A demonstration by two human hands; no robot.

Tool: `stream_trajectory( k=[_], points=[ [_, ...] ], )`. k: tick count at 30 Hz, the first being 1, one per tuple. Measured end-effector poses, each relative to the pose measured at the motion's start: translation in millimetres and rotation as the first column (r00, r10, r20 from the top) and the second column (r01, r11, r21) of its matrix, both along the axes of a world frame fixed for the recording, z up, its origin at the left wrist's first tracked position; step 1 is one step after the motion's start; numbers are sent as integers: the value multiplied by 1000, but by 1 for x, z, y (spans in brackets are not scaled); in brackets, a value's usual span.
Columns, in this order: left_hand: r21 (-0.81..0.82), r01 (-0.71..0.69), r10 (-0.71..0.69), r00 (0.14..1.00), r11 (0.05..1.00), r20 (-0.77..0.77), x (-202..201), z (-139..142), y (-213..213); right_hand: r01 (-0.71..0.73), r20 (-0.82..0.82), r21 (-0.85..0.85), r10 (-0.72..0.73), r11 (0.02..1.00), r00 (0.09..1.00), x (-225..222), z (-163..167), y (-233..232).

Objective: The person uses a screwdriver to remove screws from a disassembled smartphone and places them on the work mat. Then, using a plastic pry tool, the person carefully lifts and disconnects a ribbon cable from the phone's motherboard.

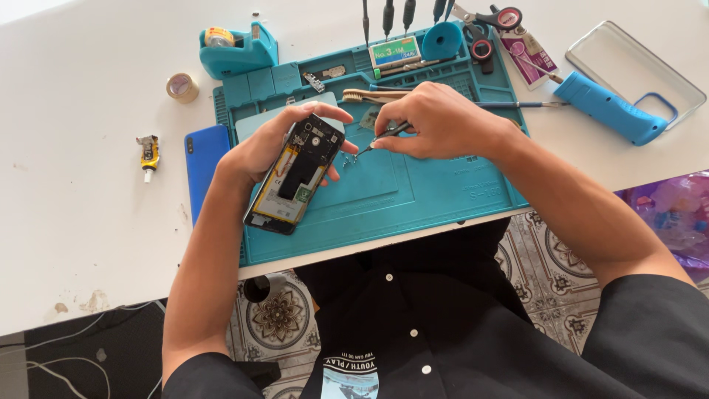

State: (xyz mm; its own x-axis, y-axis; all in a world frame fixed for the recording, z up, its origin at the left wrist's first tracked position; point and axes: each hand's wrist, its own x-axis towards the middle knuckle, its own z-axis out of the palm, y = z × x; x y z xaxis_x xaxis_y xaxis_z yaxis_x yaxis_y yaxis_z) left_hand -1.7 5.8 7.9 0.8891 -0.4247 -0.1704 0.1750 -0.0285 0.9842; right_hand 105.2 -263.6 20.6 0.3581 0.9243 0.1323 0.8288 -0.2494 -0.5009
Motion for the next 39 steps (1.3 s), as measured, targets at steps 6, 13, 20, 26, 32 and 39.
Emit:
stream_trajectory(
  k=[6,13,20,26,32,39],
  points=[
    [8,-5,6,999,1000,-37,0,-1,-2,-9,0,59,9,998,1000,1,-2,-2],
    [38,-12,13,1000,999,-28,1,-1,-2,6,5,63,-6,998,1000,4,-3,-2],
    [37,-24,24,999,999,-26,0,1,-2,-48,-12,142,51,989,999,4,-4,-2],
    [16,-40,40,999,999,-30,-3,4,-7,-72,-54,127,80,989,995,2,-4,-1],
    [-12,-54,53,996,998,-65,-2,3,-9,-109,-23,177,115,978,993,2,-4,0],
    [13,-41,42,994,999,-104,0,1,-7,-105,-5,182,108,978,994,1,-2,-1]
  ],
)
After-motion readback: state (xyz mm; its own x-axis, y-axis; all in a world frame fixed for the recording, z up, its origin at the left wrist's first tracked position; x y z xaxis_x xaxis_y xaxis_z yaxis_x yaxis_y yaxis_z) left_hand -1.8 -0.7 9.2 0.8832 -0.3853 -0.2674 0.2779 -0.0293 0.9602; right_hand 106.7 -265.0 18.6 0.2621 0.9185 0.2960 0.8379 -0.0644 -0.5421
